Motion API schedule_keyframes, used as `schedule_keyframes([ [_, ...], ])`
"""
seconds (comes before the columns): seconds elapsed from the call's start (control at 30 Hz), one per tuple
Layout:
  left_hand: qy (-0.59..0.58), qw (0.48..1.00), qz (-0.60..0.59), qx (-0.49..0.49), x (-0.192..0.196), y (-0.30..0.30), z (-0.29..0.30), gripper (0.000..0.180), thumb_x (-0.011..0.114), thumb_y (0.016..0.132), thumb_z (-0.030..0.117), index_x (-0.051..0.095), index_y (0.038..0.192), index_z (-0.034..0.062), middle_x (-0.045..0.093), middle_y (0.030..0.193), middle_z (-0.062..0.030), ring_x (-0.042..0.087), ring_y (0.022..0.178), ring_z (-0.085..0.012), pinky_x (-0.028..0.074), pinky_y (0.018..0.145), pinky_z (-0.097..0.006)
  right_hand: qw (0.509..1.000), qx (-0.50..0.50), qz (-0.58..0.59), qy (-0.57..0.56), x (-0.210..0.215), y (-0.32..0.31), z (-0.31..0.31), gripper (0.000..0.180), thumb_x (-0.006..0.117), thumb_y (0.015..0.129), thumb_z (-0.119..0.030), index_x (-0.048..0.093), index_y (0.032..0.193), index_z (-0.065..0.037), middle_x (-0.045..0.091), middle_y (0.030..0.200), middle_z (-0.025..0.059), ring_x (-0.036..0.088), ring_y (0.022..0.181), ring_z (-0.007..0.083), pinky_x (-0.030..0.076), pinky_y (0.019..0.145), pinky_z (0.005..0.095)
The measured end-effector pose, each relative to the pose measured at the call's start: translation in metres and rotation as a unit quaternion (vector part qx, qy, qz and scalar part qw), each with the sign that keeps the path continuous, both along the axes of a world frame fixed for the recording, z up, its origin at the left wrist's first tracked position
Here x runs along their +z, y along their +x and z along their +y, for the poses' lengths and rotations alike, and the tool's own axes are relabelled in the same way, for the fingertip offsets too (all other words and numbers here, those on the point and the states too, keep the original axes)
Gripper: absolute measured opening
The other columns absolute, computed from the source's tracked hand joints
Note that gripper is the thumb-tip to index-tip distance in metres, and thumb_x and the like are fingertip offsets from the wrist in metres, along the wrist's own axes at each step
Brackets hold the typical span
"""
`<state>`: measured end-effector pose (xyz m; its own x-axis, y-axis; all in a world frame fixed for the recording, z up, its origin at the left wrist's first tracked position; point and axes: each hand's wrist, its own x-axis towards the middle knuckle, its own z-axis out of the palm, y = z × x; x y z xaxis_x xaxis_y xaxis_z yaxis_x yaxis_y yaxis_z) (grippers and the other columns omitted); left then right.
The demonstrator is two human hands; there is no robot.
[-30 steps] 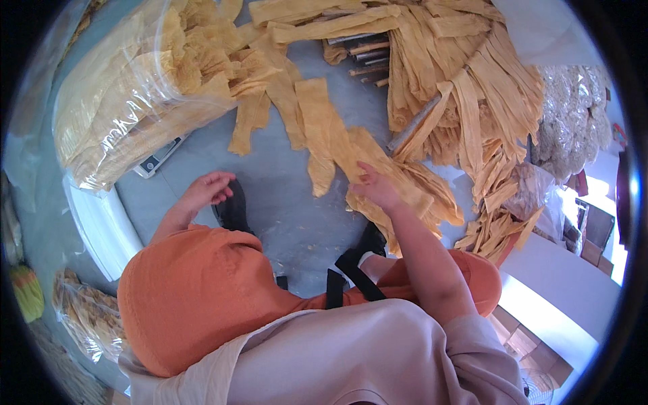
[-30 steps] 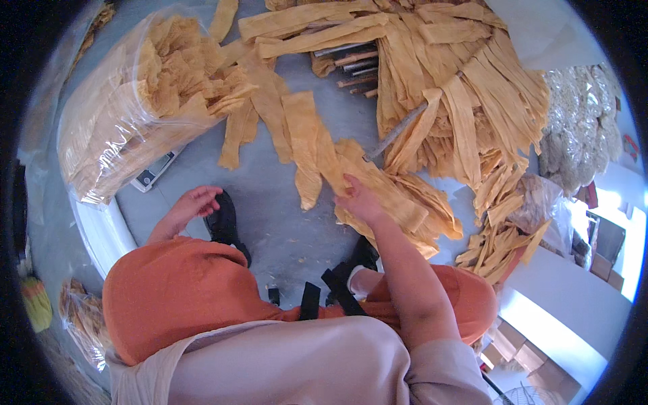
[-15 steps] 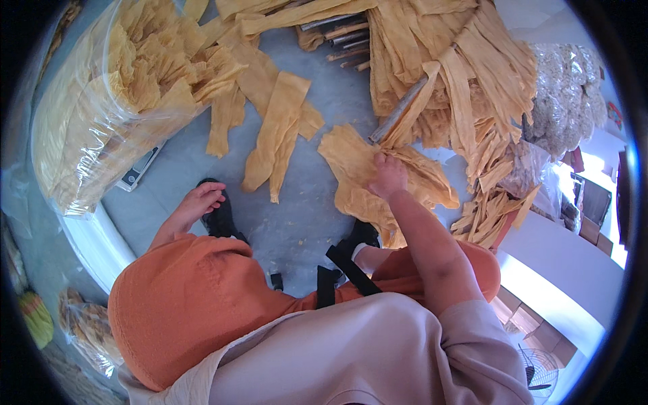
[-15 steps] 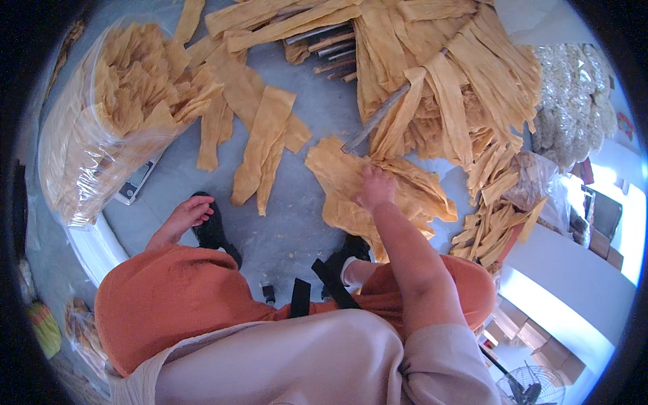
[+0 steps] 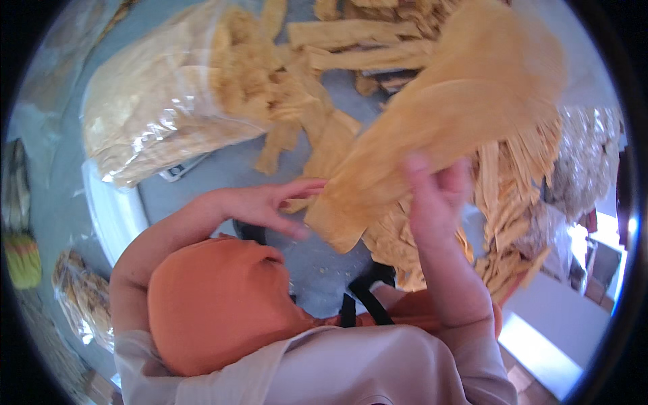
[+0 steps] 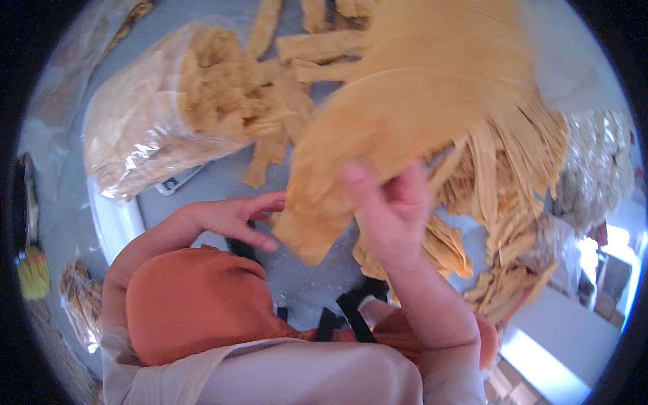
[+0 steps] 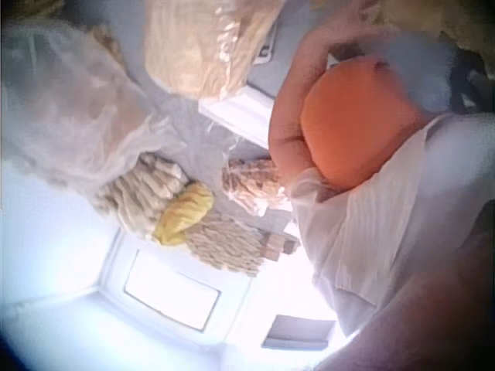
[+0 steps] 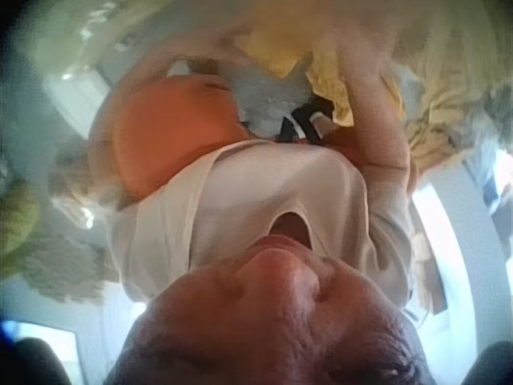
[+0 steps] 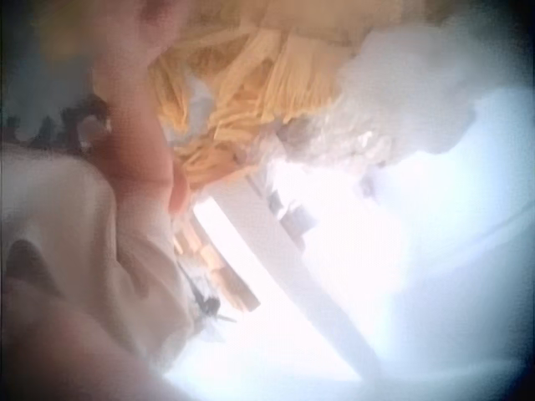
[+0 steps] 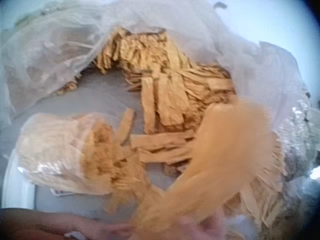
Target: The person sorts and packs dried tofu skin strips into plastic bags, arranging them neatly and sealing the bags by hand while sitting on the floor.
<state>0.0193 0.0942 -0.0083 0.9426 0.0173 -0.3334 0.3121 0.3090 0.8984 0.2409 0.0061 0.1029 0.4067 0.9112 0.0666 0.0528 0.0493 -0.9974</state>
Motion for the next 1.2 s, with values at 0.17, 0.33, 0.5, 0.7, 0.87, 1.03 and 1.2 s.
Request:
schedule_keyframes([
  [0.17, -0.077, 0.984, -0.047, 0.150, 0.014, -0.014, 0.011, 0.064, 0.072, 0.086, 0.025, 0.039, 0.139, 0.0105, 0.051, 0.125, -0.0015, 0.050, 0.109, -0.0100, 0.044, 0.090, -0.027, 0.958, -0.130, 0.254, 0.017, 0.002, -0.008, 0.036, 0.030, 0.061, 0.094, -0.018, 0.054, 0.119, -0.005, 0.062, 0.111, 0.0069, 0.060, 0.100, 0.0152, 0.048, 0.088, 0.0316],
  [0.33, -0.046, 0.955, 0.013, 0.293, 0.028, -0.033, 0.020, 0.046, 0.070, 0.085, 0.017, 0.053, 0.126, 0.0086, 0.058, 0.107, 0.0027, 0.056, 0.089, -0.0076, 0.047, 0.077, -0.024, 0.929, -0.038, 0.239, -0.281, -0.051, 0.025, 0.019, 0.035, 0.064, 0.092, -0.029, 0.056, 0.115, -0.004, 0.066, 0.095, 0.0055, 0.064, 0.083, 0.0145, 0.051, 0.079, 0.0318],
  [0.5, 0.159, 0.962, 0.035, 0.217, 0.056, -0.056, 0.028, 0.037, 0.068, 0.084, 0.022, 0.060, 0.118, 0.0084, 0.062, 0.098, -0.0016, 0.058, 0.088, -0.0105, 0.047, 0.078, -0.028, 0.914, 0.089, -0.237, -0.318, -0.014, 0.028, 0.007, 0.050, 0.073, 0.084, -0.032, 0.055, 0.119, -0.002, 0.066, 0.093, 0.0053, 0.064, 0.082, 0.0152, 0.051, 0.080, 0.0322],
  [0.7, 0.116, 0.982, -0.073, 0.129, 0.125, -0.048, 0.038, 0.037, 0.069, 0.083, 0.023, 0.061, 0.114, 0.0041, 0.063, 0.101, -0.0020, 0.056, 0.094, -0.0087, 0.044, 0.082, -0.025, 0.882, 0.441, -0.143, -0.089, 0.003, -0.050, 0.037, 0.070, 0.080, 0.077, -0.025, 0.045, 0.135, -0.005, 0.059, 0.121, 0.0066, 0.055, 0.112, 0.0161, 0.044, 0.096, 0.0330],
  [0.87, -0.115, 0.889, -0.188, 0.401, 0.110, -0.043, 0.040, 0.068, 0.068, 0.082, 0.038, 0.044, 0.135, 0.0034, 0.049, 0.131, -0.0092, 0.048, 0.117, -0.0167, 0.038, 0.101, -0.034, 0.913, 0.273, 0.224, -0.204, -0.014, -0.066, 0.036, 0.057, 0.074, 0.083, -0.019, 0.048, 0.130, -0.003, 0.061, 0.116, 0.0045, 0.057, 0.105, 0.0117, 0.047, 0.090, 0.0291],
  [1.03, 0.031, 0.887, -0.171, 0.427, 0.103, -0.039, 0.024, 0.065, 0.068, 0.088, 0.031, 0.038, 0.140, 0.0048, 0.047, 0.136, -0.0095, 0.047, 0.122, -0.0162, 0.041, 0.100, -0.032, 0.976, 0.184, -0.079, -0.085, -0.022, -0.078, 0.047, 0.041, 0.069, 0.087, -0.013, 0.048, 0.119, -0.001, 0.062, 0.106, 0.0072, 0.059, 0.093, 0.0117, 0.050, 0.080, 0.0300],
  [1.2, -0.109, 0.830, -0.139, 0.529, 0.071, -0.044, 0.025, 0.056, 0.069, 0.088, 0.033, 0.049, 0.132, 0.0038, 0.055, 0.125, -0.0031, 0.058, 0.101, -0.0100, 0.050, 0.086, -0.027, 0.960, 0.260, -0.020, -0.098, -0.023, -0.073, 0.035, 0.050, 0.066, 0.088, -0.006, 0.040, 0.130, -0.002, 0.061, 0.110, 0.0111, 0.059, 0.100, 0.0162, 0.048, 0.085, 0.0305],
])
